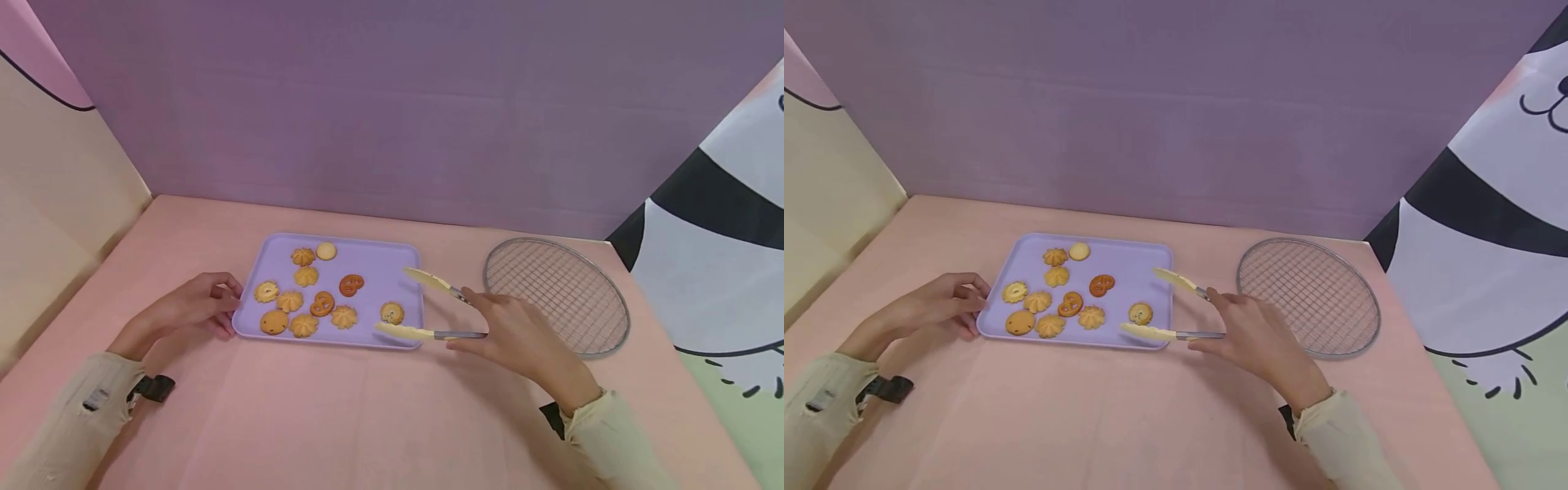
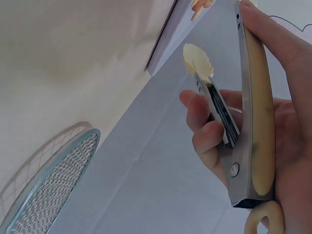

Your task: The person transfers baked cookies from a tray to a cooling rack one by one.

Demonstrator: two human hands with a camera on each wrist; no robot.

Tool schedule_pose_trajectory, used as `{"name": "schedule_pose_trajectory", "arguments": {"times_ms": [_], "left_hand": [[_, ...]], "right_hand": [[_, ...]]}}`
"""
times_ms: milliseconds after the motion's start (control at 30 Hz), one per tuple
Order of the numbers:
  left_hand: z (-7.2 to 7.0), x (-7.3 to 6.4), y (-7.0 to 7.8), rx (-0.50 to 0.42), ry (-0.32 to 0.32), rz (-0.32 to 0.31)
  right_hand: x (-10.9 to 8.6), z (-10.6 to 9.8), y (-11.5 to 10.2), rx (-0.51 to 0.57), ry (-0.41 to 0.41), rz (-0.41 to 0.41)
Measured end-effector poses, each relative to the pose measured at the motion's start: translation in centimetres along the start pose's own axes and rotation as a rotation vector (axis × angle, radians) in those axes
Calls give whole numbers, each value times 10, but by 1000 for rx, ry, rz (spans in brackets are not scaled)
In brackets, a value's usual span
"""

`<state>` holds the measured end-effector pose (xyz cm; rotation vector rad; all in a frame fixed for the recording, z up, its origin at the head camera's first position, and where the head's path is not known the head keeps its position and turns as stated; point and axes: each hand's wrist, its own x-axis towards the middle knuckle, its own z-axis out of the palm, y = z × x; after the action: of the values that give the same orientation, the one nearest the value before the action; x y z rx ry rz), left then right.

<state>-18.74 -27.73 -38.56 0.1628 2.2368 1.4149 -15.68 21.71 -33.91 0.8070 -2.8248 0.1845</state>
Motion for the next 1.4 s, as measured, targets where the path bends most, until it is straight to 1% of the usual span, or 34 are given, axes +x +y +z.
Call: {"name": "schedule_pose_trajectory", "arguments": {"times_ms": [267,500,800,867,1100,1267,1400], "left_hand": [[2,0,0,-2,0,-5],[3,1,-1,-3,-7,-6],[0,0,-1,-4,-9,-8],[-1,0,-1,-2,-9,-5],[-2,1,0,-1,-12,-1],[-3,1,-1,4,-10,-1],[-2,1,-1,-5,-11,-3]], "right_hand": [[-2,1,2,4,-13,-28],[-4,2,1,0,-51,-22],[-3,4,-2,9,-46,-64],[-2,5,-3,10,-38,-71],[-2,9,-3,3,38,-112],[-2,11,-4,0,47,-131],[-4,13,-4,-25,60,-158]]}}
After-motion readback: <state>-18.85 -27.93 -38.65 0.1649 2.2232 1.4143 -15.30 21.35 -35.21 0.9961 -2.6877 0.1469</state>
